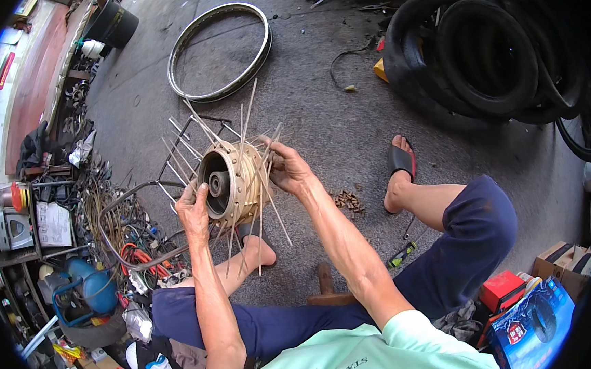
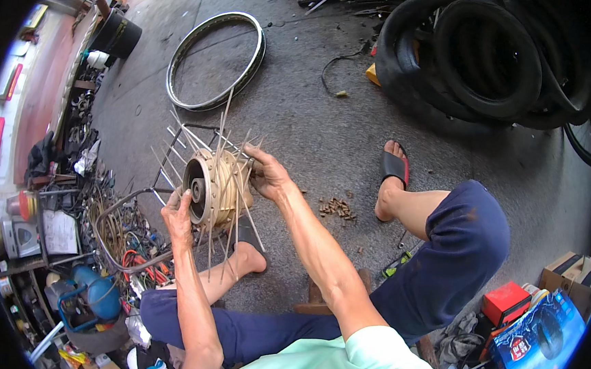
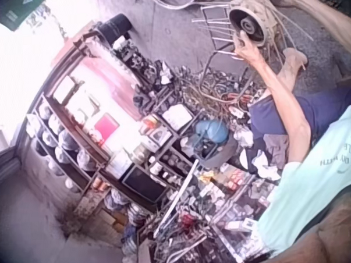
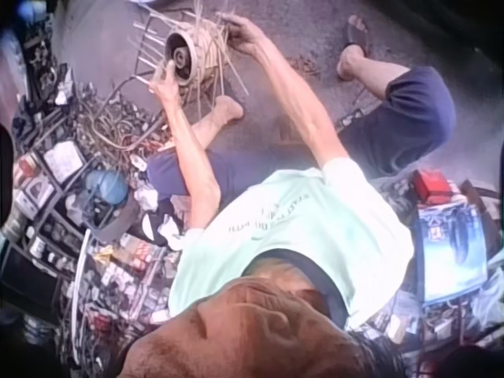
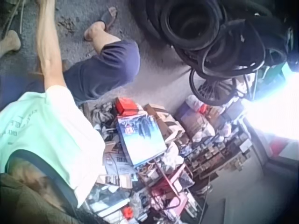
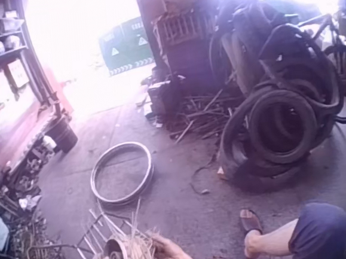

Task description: The person inserts and adjusts metal spokes into a bicycle hub, arranging them radially by hand. The person repeatedly picks up spokes, places them into the hub, and repositions them to achieve an even pattern.

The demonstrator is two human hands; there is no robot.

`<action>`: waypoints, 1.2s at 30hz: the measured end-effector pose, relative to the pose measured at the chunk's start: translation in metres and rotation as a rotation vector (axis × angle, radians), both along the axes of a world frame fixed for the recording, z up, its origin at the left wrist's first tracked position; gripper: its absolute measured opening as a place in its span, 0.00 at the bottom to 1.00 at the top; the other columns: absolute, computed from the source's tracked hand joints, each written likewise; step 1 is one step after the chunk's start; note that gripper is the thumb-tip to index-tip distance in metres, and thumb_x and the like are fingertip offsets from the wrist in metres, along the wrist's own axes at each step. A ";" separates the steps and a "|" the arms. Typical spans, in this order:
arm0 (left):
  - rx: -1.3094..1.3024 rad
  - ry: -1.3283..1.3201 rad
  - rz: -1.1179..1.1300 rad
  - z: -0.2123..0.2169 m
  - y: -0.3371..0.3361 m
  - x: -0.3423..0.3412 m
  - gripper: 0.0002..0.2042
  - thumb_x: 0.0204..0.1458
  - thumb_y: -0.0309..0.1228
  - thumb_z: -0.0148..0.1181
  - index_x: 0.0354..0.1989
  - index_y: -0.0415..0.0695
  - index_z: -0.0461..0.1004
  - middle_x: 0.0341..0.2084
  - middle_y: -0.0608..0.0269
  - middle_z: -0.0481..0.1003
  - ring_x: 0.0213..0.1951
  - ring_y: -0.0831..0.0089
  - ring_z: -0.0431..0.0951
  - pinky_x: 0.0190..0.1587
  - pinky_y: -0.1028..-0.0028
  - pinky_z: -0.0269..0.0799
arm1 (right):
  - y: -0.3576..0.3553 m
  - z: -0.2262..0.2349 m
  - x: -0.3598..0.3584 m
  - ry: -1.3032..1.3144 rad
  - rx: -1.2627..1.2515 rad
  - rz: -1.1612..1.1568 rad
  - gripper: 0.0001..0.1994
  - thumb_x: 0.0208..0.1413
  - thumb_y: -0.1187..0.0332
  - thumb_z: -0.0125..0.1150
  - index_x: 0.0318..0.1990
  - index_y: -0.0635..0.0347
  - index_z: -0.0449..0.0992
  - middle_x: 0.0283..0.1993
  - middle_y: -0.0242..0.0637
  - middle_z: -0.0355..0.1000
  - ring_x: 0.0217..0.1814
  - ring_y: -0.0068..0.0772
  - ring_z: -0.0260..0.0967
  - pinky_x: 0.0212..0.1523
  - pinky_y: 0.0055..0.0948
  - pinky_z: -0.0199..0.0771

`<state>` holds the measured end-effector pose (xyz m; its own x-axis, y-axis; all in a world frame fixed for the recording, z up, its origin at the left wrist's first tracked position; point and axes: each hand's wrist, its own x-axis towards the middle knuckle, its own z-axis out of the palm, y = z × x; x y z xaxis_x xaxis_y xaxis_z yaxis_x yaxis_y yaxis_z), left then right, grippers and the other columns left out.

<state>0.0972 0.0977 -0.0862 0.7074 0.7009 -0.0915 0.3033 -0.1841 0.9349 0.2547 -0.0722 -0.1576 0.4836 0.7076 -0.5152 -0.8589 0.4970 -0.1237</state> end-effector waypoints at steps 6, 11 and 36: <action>-0.048 -0.004 0.048 -0.007 0.004 -0.002 0.17 0.57 0.29 0.62 0.52 0.32 0.76 0.41 0.60 0.79 0.41 0.77 0.76 0.47 0.76 0.71 | -0.004 0.006 0.003 0.122 -0.205 -0.119 0.10 0.55 0.68 0.62 0.42 0.64 0.77 0.37 0.43 0.79 0.40 0.38 0.78 0.46 0.39 0.81; -0.091 -0.003 0.046 -0.008 0.008 -0.003 0.17 0.57 0.29 0.62 0.51 0.31 0.75 0.40 0.61 0.79 0.39 0.77 0.76 0.45 0.77 0.72 | -0.004 0.032 0.009 -0.038 -0.405 -0.149 0.08 0.53 0.73 0.62 0.38 0.67 0.77 0.34 0.44 0.79 0.34 0.33 0.78 0.34 0.33 0.82; -0.021 -0.003 0.017 -0.005 0.007 -0.003 0.15 0.57 0.29 0.62 0.49 0.32 0.77 0.38 0.64 0.79 0.39 0.79 0.75 0.46 0.76 0.70 | 0.011 0.026 0.024 -0.129 -0.467 -0.107 0.08 0.55 0.67 0.64 0.36 0.62 0.77 0.29 0.34 0.75 0.25 0.24 0.71 0.24 0.26 0.74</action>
<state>0.0944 0.1043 -0.0910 0.6955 0.7109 -0.1042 0.3031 -0.1587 0.9396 0.2783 -0.0616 -0.1319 0.6216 0.3584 -0.6966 -0.7691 0.4482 -0.4556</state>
